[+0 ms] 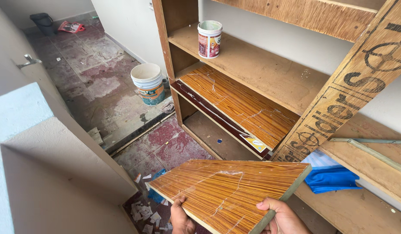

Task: The person picks up a wooden board from a balcony floor littered with paper scraps, carries it to a wooden shelf frame, and slides the board into a pre-existing slot.

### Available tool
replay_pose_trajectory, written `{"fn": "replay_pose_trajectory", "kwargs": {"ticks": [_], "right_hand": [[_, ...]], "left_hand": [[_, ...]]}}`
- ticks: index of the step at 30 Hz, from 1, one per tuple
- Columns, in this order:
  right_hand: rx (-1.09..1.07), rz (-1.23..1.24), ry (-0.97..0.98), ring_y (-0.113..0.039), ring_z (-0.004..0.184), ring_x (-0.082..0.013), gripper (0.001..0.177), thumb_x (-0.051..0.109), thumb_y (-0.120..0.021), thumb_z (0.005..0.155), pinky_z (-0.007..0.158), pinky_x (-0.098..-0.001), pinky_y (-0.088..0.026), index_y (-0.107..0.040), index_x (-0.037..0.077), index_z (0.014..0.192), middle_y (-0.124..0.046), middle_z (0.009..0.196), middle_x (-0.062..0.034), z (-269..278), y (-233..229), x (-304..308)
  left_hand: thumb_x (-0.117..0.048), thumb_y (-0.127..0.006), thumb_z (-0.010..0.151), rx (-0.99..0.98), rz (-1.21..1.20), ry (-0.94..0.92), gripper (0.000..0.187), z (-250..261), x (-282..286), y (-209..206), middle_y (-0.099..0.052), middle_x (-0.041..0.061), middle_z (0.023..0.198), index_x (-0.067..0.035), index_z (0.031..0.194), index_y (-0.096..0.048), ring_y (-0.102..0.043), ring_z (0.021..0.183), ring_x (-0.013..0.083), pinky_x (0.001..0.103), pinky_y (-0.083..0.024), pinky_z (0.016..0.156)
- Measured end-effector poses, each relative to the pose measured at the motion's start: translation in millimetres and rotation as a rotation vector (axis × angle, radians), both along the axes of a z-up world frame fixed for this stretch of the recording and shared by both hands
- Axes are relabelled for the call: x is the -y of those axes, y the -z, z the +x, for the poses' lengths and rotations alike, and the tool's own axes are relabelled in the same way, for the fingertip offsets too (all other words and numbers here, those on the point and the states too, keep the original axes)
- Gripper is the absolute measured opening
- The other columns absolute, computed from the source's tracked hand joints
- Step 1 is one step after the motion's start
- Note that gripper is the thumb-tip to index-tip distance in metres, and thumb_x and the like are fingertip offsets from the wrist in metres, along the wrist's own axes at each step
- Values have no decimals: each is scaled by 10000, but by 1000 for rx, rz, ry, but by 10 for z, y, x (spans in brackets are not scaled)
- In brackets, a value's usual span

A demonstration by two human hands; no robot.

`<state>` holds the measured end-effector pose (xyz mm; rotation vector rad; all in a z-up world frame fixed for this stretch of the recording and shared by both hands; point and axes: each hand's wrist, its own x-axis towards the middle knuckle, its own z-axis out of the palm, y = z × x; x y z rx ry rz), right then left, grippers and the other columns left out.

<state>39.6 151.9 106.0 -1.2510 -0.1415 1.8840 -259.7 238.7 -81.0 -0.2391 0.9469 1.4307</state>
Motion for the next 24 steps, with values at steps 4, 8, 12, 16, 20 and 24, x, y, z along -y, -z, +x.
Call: {"fn": "replay_pose_trajectory", "kwargs": {"ticks": [4,8,12,16,20,24], "right_hand": [[-60,101,187,-669,1193,-351,746,33,-554,729,1022,-558,-540,-477,93,1468,-666,1332,-202,-70,42,-50],[-314,201,110,-618,1255,-370,786,0,-563,729,1070,-569,-493,-421,96,1496,-626,1384,-245,36,187,-166],[-188,348,61,-613,1271,-369,796,-13,-575,741,1083,-562,-487,-409,82,1513,-613,1407,-247,247,349,-438],[-176,419,62,-617,1269,-370,791,-1,-583,747,1081,-566,-496,-405,87,1513,-612,1403,-246,427,362,-799],[-171,453,84,-622,1266,-371,786,11,-591,754,1079,-569,-504,-401,91,1512,-611,1399,-245,653,361,-1007],[-167,453,111,-626,1264,-372,782,24,-599,760,1077,-573,-513,-397,96,1512,-610,1395,-244,831,417,-1112]], "left_hand": [[-165,-563,882,-22,96,24,389,-104,-298,-545,-669,247,1153,57,1202,-564,-650,1062,397,514,-526,973],[-178,-560,870,-65,217,47,406,-130,-583,-1030,-672,214,1119,57,1200,-583,-669,1002,365,490,-553,920],[-179,-554,862,-71,310,81,422,-38,-803,-1494,-677,236,1097,69,1202,-577,-690,976,367,485,-575,891],[-169,-569,860,-70,416,103,434,152,-1083,-1822,-683,240,1098,76,1218,-576,-695,976,362,473,-583,891],[-135,-584,857,-103,397,136,415,421,-1384,-1957,-674,243,1097,73,1216,-566,-692,981,365,478,-586,900],[-124,-589,855,-131,340,183,386,733,-1629,-1961,-681,241,1089,58,1195,-585,-695,994,363,479,-586,916]]}}
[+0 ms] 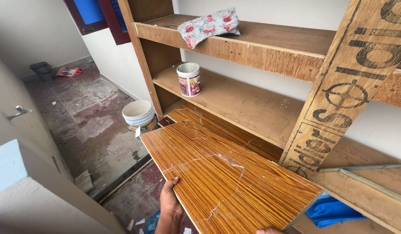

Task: The person picks up a wooden board from a balcony floor littered with paper scraps, carries it to a wooden shelf frame, and slides the board into a pre-existing slot.

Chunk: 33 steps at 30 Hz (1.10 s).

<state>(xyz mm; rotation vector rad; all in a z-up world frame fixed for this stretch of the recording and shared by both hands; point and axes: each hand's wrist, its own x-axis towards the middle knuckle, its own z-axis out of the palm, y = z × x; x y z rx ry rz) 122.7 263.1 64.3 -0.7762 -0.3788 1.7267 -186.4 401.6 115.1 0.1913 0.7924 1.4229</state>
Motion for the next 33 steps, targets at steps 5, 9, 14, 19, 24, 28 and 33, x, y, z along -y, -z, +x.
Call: {"fn": "replay_pose_trajectory", "kwargs": {"ticks": [5,9,14,19,24,28,33], "right_hand": [[-6,-6,62,-632,1261,-374,776,39,-609,768,1075,-578,-524,-392,102,1511,-609,1390,-242,12,103,-224],[-29,-23,135,-636,1259,-375,773,51,-617,775,1073,-581,-533,-388,107,1511,-609,1386,-241,-265,241,-375],[-57,-50,284,-641,1256,-376,768,66,-627,783,1070,-586,-544,-383,113,1510,-608,1380,-240,-741,148,-552],[-97,-345,363,-671,1178,-374,690,313,-608,809,967,-613,-555,-486,105,1456,-657,1311,-218,-1113,-489,-947],[-34,-545,500,-643,1179,-376,664,483,-533,893,954,-605,-511,-564,62,1405,-667,1284,-217,-1205,-612,-1330],[-14,-678,640,-604,1245,-409,604,449,-528,942,1039,-652,-452,-537,80,1420,-623,1334,-248,-1113,-380,-1456],[35,-724,649,-563,1340,-428,709,552,-513,959,1104,-661,-422,-485,100,1504,-583,1445,-260,-989,-64,-1460]], "left_hand": [[-126,-602,886,-86,-73,88,289,155,-357,113,-676,234,1078,39,1123,-588,-688,996,356,492,-575,933],[-105,-590,905,-158,-114,162,242,33,-710,232,-679,259,1089,39,1099,-586,-692,1025,365,482,-579,953],[-110,-568,933,-240,-132,257,330,-81,-1338,298,-682,284,1174,87,1198,-589,-692,1103,357,465,-573,1009],[-170,-562,972,-240,-204,328,509,-148,-1705,264,-619,301,1358,98,1399,-489,-623,1241,367,490,-461,1125],[-293,-596,938,-251,-150,472,664,-227,-1888,244,-554,271,1471,58,1479,-436,-528,1360,391,546,-354,1188],[-372,-636,941,-374,-276,661,746,-216,-1936,263,-533,301,1489,26,1514,-371,-503,1393,432,562,-356,1203],[-300,-581,1013,-512,-470,635,564,6,-2068,671,-589,245,1424,40,1451,-477,-586,1309,397,554,-476,1138]]}}
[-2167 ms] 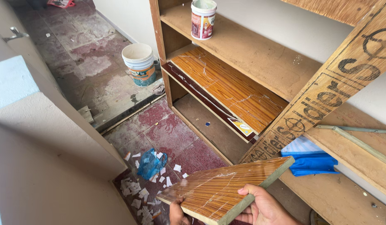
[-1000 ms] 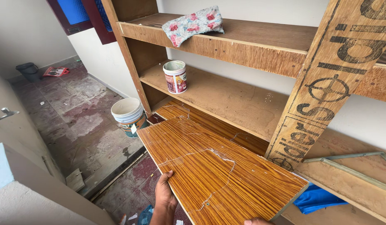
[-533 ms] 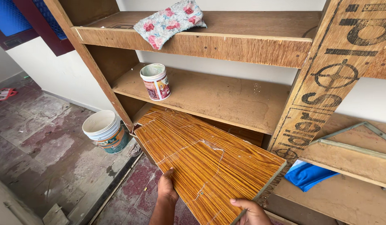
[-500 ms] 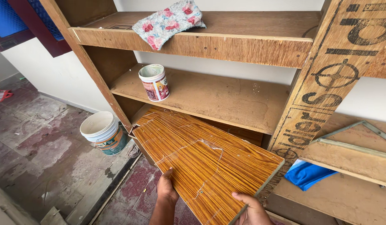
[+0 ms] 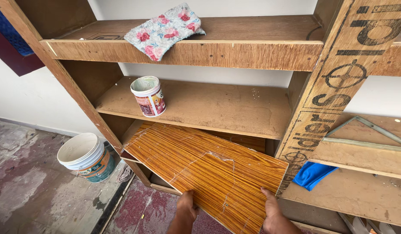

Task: The person picks up a wooden board from a balcony floor littered with paper scraps, carries it to a wooden shelf frame, and slides the board into a pre-existing slot.

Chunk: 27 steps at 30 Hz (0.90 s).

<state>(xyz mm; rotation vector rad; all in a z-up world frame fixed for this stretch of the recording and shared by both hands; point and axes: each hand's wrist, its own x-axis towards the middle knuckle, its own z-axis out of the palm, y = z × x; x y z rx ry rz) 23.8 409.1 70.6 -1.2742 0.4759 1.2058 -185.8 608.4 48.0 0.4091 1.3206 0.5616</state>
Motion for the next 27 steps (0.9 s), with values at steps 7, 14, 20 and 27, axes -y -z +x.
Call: {"fn": "replay_pose_trajectory", "kwargs": {"ticks": [7,14,20,27], "right_hand": [[152,-72,-150,-276,1563,-318,844,666,-478,962,1273,-573,-214,-325,186,1639,-367,1662,-128,408,889,-276],[126,62,-236,-280,1570,-331,912,672,-498,938,1269,-569,-222,-247,158,1649,-345,1674,-141,566,1662,-758],[-33,-329,-365,-144,1605,-384,1004,796,-503,898,1273,-653,-215,-209,235,1676,-186,1727,-150,706,1299,-1054],[781,-354,-712,-288,1527,-464,933,598,-693,869,1207,-644,-296,-347,76,1561,-318,1631,-277,947,1249,-1155]], "left_hand": [[-200,-643,1021,-28,81,-131,444,9,-143,436,-662,236,1290,35,1376,-517,-662,1181,380,551,-544,1054],[-170,-642,998,-114,79,-189,306,7,-427,262,-701,229,1213,17,1238,-603,-715,1106,387,520,-631,936],[-139,-652,985,-85,77,-243,322,9,-679,527,-693,244,1212,6,1256,-558,-717,1069,415,560,-635,900],[-154,-658,986,-72,-1,-236,406,484,-851,1000,-686,232,1236,12,1337,-540,-694,1130,394,532,-623,945]]}}
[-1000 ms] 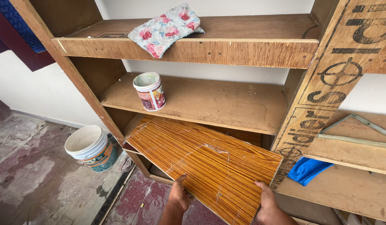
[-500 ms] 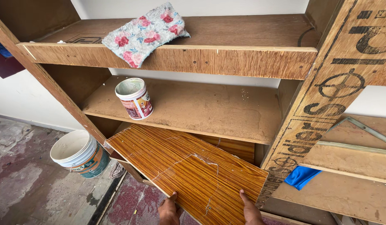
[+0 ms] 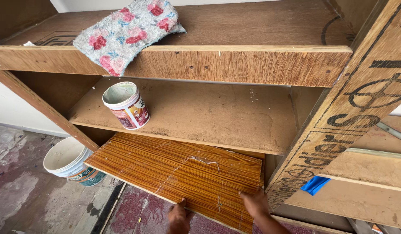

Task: The person picks up a wooden board from a balcony floor littered with paper scraps, carries it to a wooden shelf frame, and slides the board into a pre-existing slot.

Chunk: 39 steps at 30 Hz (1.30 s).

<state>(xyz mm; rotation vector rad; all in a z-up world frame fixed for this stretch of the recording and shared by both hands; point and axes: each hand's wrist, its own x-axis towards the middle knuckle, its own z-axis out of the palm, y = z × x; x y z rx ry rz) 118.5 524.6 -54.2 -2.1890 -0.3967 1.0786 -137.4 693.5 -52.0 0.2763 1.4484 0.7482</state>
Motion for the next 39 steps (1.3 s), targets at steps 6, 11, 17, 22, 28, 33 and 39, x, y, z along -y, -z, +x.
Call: {"fn": "replay_pose_trajectory", "kwargs": {"ticks": [6,11,17,22,28,33,39], "right_hand": [[534,-160,-943,-203,1527,-503,933,482,-748,882,1175,-683,-291,-275,73,1575,-211,1620,-295,-653,-708,-268],[521,-158,-1004,-132,1526,-536,957,386,-795,894,1148,-717,-287,-216,71,1587,-122,1611,-311,-855,-757,-562],[556,-295,-867,-120,1525,-550,972,327,-805,898,1121,-711,-327,-168,87,1592,-51,1644,-301,-726,-674,-870],[545,-377,-798,-203,1494,-563,1045,535,-789,900,1094,-653,-420,-157,30,1561,-133,1617,-330,-697,-757,-1195],[578,-447,-826,-413,1387,-534,1210,663,-744,866,998,-479,-564,-51,52,1646,-333,1506,-367,-705,-848,-1472],[541,-433,-853,-422,1367,-480,1197,715,-675,893,962,-446,-594,-33,9,1614,-251,1565,-345,-659,-819,-1449],[552,-459,-824,-329,1430,-521,1164,700,-625,935,1009,-466,-561,23,17,1619,-180,1590,-360,-686,-821,-1476]], "left_hand": [[-149,-608,941,151,72,70,441,21,-217,578,-672,250,1215,17,1344,-546,-680,1119,453,619,-616,917],[-253,-634,928,185,2,227,497,18,-496,836,-689,249,1215,26,1336,-580,-685,1113,420,572,-607,942],[-334,-694,881,212,-41,382,557,238,-773,805,-722,224,1223,8,1312,-605,-720,1125,360,479,-623,977],[-535,-743,849,-961,334,1169,617,51,-1140,547,-732,180,1252,-96,1279,-691,-688,1204,347,453,-563,1092],[-504,-725,840,-1462,594,1291,1106,-746,-1753,-38,-86,302,1634,-4,1582,-75,-179,1528,459,524,-307,1256],[-655,-593,918,-1393,702,1475,1132,-838,-2092,44,97,350,1647,-30,1602,58,76,1501,585,581,-200,1246],[-763,-540,888,-1326,659,1515,1165,-668,-2058,-150,166,345,1652,-81,1616,62,132,1460,657,599,-242,1209]]}}
